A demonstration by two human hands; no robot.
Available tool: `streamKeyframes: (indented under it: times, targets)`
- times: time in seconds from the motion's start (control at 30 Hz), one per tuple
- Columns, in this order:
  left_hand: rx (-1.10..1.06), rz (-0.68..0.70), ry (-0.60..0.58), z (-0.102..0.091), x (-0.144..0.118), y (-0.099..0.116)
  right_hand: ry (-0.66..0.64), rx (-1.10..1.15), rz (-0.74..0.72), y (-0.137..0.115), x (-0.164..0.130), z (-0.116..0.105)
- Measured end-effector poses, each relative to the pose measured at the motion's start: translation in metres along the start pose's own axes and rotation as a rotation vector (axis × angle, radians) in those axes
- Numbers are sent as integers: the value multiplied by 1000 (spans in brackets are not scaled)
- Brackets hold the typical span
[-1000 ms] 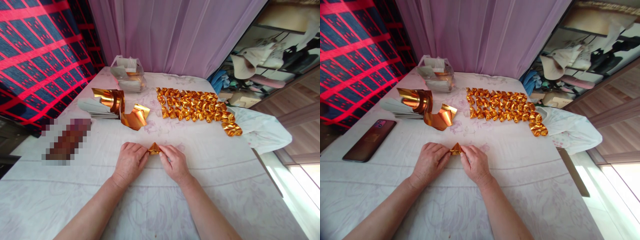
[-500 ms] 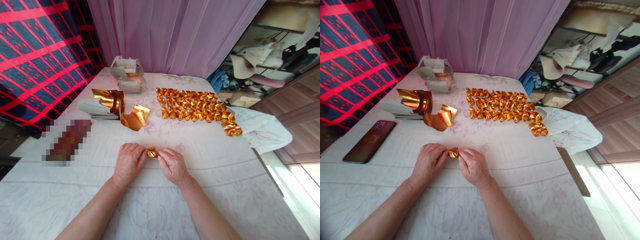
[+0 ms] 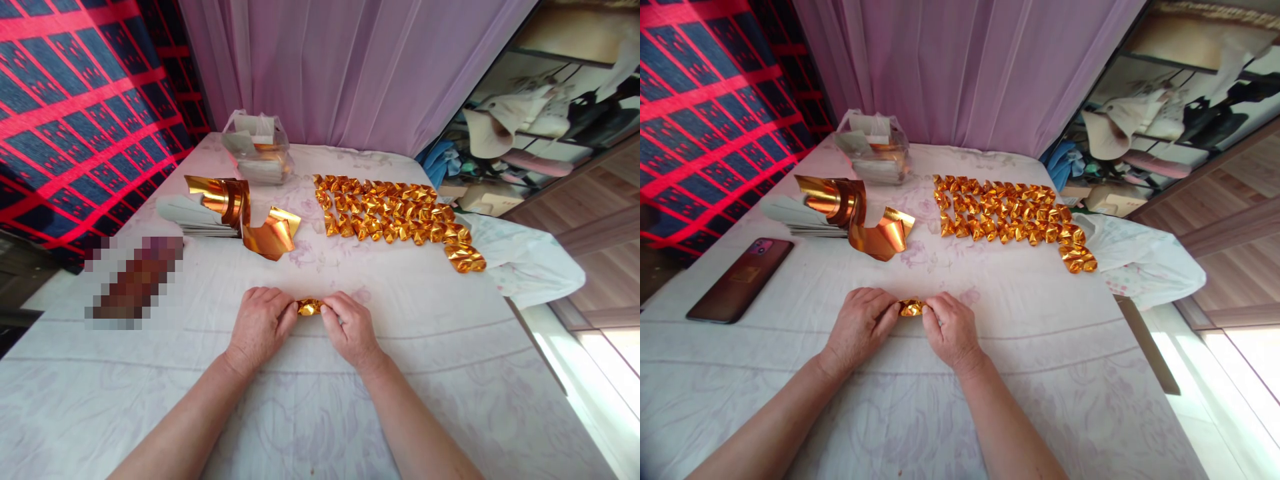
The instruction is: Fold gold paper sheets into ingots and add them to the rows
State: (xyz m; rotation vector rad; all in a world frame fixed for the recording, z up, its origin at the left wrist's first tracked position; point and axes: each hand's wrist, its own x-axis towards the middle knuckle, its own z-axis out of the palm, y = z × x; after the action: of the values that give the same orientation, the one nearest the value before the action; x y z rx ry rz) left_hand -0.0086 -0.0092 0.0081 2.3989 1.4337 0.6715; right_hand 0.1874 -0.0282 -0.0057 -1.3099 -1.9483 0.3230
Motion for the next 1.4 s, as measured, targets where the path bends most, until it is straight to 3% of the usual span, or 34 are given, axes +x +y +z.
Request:
streamKeyframes:
  times: [0.27, 0.5, 0.77, 0.9, 1.1, 1.27, 1.4]
  targets:
    - [14, 55, -3, 1, 1, 2, 18, -132, 47, 2, -2, 2]
    - [2, 55, -32, 1, 0, 3, -56, -158, 37, 2, 0, -2]
    - [86, 142, -62, 0, 1, 10, 42, -312, 90, 0, -2, 5]
    - [101, 134, -70, 0, 1, 13, 53, -252, 110, 0, -3, 4]
    - [45, 93, -85, -1, 0, 10, -43, -196, 65, 1, 0, -2]
    - [-16, 17, -113, -1, 0, 6, -25, -122, -33, -3, 0, -5]
    - [1, 74, -106, -2, 1, 7, -19, -112, -43, -4, 1, -7]
